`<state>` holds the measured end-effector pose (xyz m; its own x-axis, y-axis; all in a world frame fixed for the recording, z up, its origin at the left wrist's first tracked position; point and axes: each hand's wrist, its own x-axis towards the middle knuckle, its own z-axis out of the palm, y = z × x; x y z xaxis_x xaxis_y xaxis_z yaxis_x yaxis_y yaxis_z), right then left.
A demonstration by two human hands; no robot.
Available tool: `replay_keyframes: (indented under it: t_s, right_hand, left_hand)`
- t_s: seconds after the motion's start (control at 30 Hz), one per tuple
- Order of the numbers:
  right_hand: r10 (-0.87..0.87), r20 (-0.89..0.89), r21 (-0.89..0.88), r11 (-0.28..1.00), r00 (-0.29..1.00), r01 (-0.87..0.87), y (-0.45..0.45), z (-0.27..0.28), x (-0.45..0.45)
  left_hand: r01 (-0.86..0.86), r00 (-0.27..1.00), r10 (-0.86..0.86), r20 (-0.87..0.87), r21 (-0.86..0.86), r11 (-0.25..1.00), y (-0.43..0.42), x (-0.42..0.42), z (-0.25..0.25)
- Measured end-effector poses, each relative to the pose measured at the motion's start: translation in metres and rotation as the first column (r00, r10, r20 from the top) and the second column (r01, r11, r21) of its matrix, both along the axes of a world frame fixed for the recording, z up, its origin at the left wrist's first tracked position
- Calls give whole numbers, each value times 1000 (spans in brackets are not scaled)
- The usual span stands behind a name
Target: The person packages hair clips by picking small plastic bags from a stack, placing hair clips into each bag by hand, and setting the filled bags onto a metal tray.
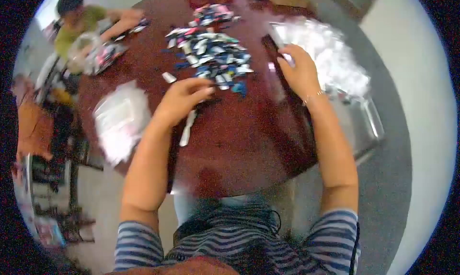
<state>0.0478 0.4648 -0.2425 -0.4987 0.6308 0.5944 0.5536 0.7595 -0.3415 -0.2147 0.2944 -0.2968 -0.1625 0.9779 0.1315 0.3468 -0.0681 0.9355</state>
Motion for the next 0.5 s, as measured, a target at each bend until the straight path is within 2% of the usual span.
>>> replay_keyframes:
  t_s: [0.03, 0.1, 0.17, 0.23, 0.27, 0.3, 0.37, 0.4, 0.43, 0.5]
  right_hand:
    - [82, 52, 0, 997, 995, -82, -11, -6, -19]
    - [296, 95, -16, 955, 950, -296, -34, -25, -53]
    - [456, 108, -144, 887, 884, -440, -61, -40, -87]
    - [582, 168, -161, 813, 796, -560, -87, -46, -122]
    - [645, 133, -200, 761, 752, -617, -100, -47, -136]
    - [697, 101, -236, 710, 710, -663, -110, -46, -149]
    - [757, -79, -282, 607, 648, -743, -116, -72, -178]
    - [761, 99, -109, 649, 642, -753, -109, -94, -191]
    - [770, 103, -110, 638, 630, -762, -110, -94, -200]
    - [718, 308, -113, 679, 624, -726, -116, -96, -217]
  left_hand:
    - [-9, 997, 14, -78, 60, 998, 3, 0, -2]
    - [-143, 973, 169, -159, 161, 977, 0, 0, 0]
    - [-316, 916, 373, -145, 308, 897, 0, 1, 5]
    - [-378, 872, 480, -93, 496, 782, 0, -4, 5]
    - [-414, 854, 517, -56, 529, 741, -2, -4, 8]
    - [-405, 816, 570, -95, 609, 682, -2, -4, 10]
    - [-380, 814, 577, -70, 687, 619, -6, -2, 18]
    - [-376, 811, 581, -71, 699, 609, -8, 0, 22]
    - [-387, 802, 593, -66, 699, 601, -10, 2, 25]
    - [-349, 799, 599, -52, 771, 532, -12, 2, 29]
